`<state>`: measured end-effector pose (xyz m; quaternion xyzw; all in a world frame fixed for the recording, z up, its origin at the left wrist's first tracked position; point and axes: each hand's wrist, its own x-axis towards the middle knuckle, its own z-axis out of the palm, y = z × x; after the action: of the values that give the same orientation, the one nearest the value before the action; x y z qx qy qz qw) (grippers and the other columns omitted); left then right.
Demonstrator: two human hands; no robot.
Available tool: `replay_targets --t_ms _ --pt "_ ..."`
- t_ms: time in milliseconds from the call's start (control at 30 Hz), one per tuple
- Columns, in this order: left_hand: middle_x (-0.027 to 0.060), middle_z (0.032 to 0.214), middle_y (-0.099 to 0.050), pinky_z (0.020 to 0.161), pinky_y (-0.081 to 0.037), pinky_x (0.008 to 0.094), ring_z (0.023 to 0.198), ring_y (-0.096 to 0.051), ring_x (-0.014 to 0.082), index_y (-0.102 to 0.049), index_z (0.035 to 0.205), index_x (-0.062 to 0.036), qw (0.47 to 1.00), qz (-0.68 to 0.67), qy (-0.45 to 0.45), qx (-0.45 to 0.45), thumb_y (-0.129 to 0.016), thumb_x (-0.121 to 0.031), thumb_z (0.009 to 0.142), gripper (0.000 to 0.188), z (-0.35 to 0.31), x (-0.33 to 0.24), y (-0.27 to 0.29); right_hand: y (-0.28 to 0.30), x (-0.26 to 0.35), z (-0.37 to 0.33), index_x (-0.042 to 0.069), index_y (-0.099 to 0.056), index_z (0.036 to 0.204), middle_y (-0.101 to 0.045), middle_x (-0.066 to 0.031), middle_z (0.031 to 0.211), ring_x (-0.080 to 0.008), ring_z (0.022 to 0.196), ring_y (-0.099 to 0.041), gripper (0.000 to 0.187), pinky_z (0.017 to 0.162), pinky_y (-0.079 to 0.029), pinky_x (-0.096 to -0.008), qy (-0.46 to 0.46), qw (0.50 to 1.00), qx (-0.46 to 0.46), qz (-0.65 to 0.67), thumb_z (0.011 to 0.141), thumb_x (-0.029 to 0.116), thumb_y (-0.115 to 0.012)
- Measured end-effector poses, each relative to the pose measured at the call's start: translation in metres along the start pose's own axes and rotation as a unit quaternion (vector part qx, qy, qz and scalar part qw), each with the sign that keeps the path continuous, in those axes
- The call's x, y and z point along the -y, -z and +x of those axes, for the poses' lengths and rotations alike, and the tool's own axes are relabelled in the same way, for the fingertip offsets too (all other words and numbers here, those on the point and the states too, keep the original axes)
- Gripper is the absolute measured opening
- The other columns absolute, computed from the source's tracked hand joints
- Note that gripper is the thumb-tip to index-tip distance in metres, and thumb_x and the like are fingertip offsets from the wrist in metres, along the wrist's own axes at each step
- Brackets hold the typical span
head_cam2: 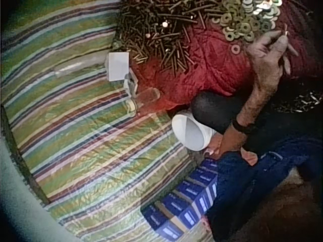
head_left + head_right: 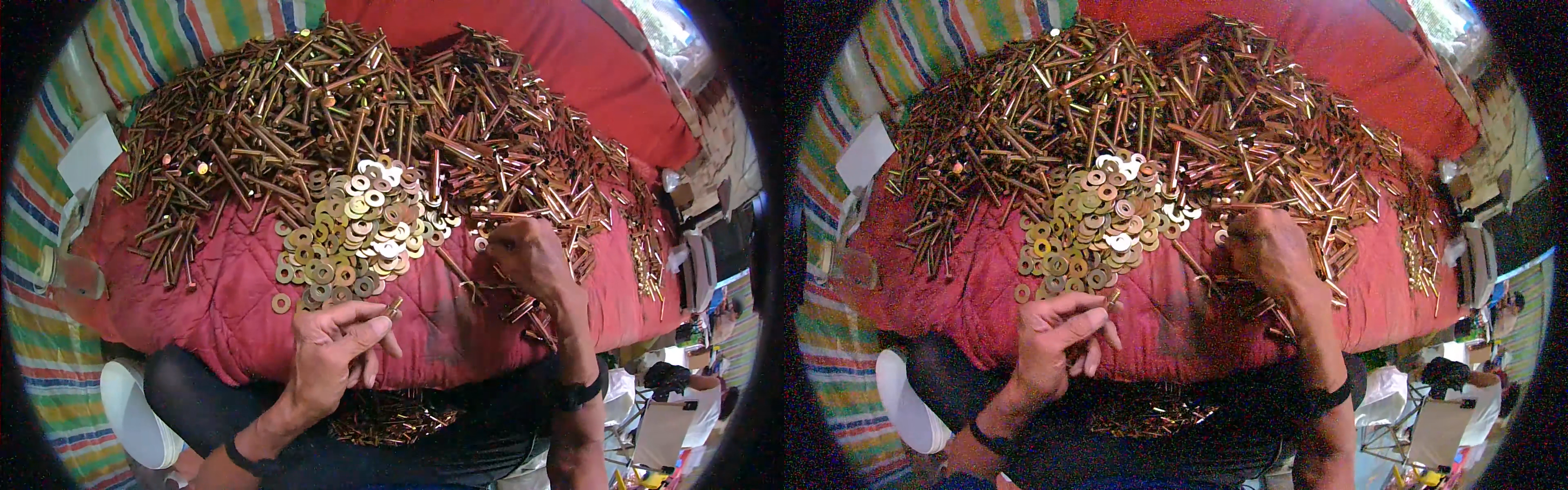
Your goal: The person sits cross-legged on a red cushion and repeatedly picks up brass-colored cylindrical fasteners and flat washers from a large pile. They insert each fastener through a washer by hand, then place the assembled pair back onto the pile. The process continues with one-at-a-time handling of fasteners and washers.
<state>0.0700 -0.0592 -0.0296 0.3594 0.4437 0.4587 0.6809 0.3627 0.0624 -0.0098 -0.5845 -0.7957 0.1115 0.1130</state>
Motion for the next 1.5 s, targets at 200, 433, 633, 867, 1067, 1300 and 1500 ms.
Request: replay_targets --t_ms 200,433,633,867,1067,1300,1500 --pt "0.0178 0.086 -0.076 0.038 -0.036 0.0218 0.046 -0.059 0.0112 -0.069 0.116 0.0069 1.000 -0.015 0.015 0.014 -0.063 -0.014 0.103 0.025 -0.001 0.002 0.002 -0.004 0.006 -0.001 0.001 -0.079 0.097 -0.076 -0.0131 0.093 -0.0266 0.082 -0.073 0.016 0.074 -0.057 -0.0374 0.059 0.993 -0.085 0.059 0.082 0.005 -0.077" --pt "0.0174 0.086 -0.076 0.038 -0.036 0.0215 0.046 -0.059 0.0110 -0.070 0.116 0.0066 1.000 -0.006 0.022 0.014 -0.064 -0.014 0.102 0.025 -0.001 0.003 0.000 -0.013 0.026 0.001 0.002 -0.077 0.102 -0.071 -0.0135 0.088 -0.0290 0.078 -0.071 0.024 0.071 -0.055 -0.0371 0.099 0.971 -0.142 0.167 0.079 -0.004 -0.074" --pt "0.0163 0.086 -0.076 0.038 -0.037 0.0217 0.047 -0.059 0.0107 -0.069 0.117 0.0068 0.999 0.025 0.016 0.013 -0.065 -0.017 0.102 0.029 -0.002 0.003 0.000 -0.013 0.012 0.004 0.001 -0.077 0.095 -0.074 -0.0136 0.091 -0.0262 0.078 -0.073 0.012 0.071 -0.057 -0.0368 0.081 0.982 -0.157 0.062 0.083 0.004 -0.076" --pt "0.0149 0.086 -0.076 0.039 -0.037 0.0219 0.048 -0.059 0.0102 -0.069 0.119 0.0069 0.999 0.034 0.014 0.019 -0.065 -0.019 0.101 0.031 -0.004 0.005 -0.001 -0.016 0.001 0.001 0.006 -0.077 0.095 -0.071 -0.0184 0.080 -0.0408 0.074 -0.071 0.015 0.069 -0.056 -0.0487 0.015 0.993 -0.105 -0.049 0.085 0.015 -0.070" --pt "0.0156 0.087 -0.076 0.039 -0.037 0.0220 0.048 -0.059 0.0106 -0.067 0.120 0.0083 0.999 0.031 0.014 0.021 -0.065 -0.018 0.101 0.032 -0.005 0.007 -0.002 -0.014 -0.008 0.013 0.010 -0.070 0.126 -0.072 -0.0212 0.085 -0.0439 0.077 -0.070 0.040 0.071 -0.056 -0.0535 -0.047 0.984 -0.120 -0.126 0.086 0.011 -0.066" --pt "0.0161 0.087 -0.076 0.039 -0.038 0.0224 0.048 -0.059 0.0110 -0.068 0.119 0.0090 0.999 0.043 0.028 0.010 -0.066 -0.016 0.101 0.031 -0.004 0.008 -0.003 -0.019 -0.013 0.017 0.004 -0.069 0.121 -0.074 -0.0178 0.105 -0.0397 0.087 -0.072 0.032 0.075 -0.057 -0.0492 0.074 0.974 -0.204 -0.070 0.089 0.009 -0.065" --pt "0.0113 0.085 -0.077 0.044 -0.039 0.0228 0.052 -0.058 0.0076 -0.069 0.117 0.0096 0.999 0.024 0.041 0.014 -0.066 -0.014 0.102 0.028 -0.005 0.007 -0.004 -0.037 -0.004 0.017 0.004 -0.071 0.117 -0.070 -0.0120 0.122 -0.0333 0.101 -0.067 0.029 0.080 -0.058 -0.0431 0.094 0.960 -0.190 -0.185 0.093 0.018 -0.069"
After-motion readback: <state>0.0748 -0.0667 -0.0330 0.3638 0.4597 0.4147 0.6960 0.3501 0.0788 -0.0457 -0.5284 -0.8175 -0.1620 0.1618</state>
